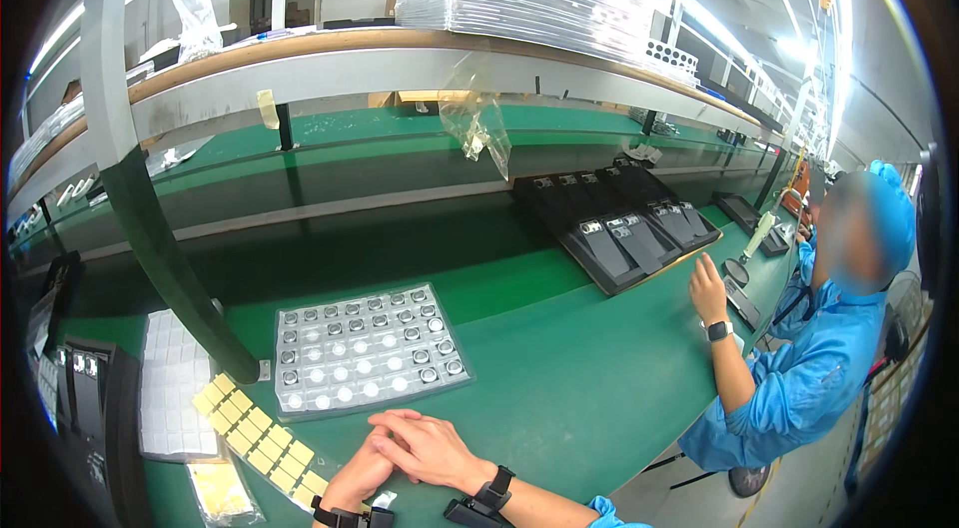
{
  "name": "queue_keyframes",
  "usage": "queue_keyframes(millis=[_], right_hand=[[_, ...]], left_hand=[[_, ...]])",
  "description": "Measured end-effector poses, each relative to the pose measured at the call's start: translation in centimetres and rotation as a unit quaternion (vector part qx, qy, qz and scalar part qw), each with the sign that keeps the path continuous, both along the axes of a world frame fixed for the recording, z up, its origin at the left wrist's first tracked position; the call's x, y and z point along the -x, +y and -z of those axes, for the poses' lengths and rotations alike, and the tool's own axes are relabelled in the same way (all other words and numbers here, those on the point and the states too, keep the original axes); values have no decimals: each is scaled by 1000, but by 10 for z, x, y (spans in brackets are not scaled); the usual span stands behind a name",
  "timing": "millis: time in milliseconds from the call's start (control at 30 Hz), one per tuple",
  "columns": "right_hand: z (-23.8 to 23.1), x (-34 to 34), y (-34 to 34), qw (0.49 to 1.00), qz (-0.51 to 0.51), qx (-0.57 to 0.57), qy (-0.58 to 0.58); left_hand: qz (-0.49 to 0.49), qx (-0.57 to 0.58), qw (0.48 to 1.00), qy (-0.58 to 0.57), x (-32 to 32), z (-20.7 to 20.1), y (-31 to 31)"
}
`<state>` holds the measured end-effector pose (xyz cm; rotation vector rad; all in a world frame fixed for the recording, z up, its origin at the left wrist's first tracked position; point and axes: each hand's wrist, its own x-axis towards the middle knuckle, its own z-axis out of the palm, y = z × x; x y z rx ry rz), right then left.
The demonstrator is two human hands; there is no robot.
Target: Applying protective stickers or films to the camera lens area of smartphones on an assembly line.
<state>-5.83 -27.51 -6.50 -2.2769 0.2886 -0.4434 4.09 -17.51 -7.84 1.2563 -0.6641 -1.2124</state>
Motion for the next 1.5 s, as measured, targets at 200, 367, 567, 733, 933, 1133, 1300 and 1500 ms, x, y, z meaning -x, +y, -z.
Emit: queue_keyframes(millis=[200,367,567,733,933,1133,1300,1500], right_hand=[[1,-2,-3,999,-6,-41,12],[1,-1,-1,1000,-2,-15,-7],[0,-1,3,999,8,10,-47],[10,-4,3,995,28,13,-90],[12,-4,4,997,24,10,-75],[12,-4,2,996,35,-3,-83],[12,-5,1,996,30,1,-90],[5,-1,22,932,87,-330,-124]], left_hand=[[4,-1,999,38,-3,6,0],[13,-4,1000,23,-7,7,1],[-2,44,996,-71,-6,9,0],[5,28,999,-29,-3,2,1],[1,18,1000,20,-3,1,3],[0,-3,997,72,-5,1,0],[8,7,1000,6,-5,2,-2],[-52,89,995,-2,6,1,17]])
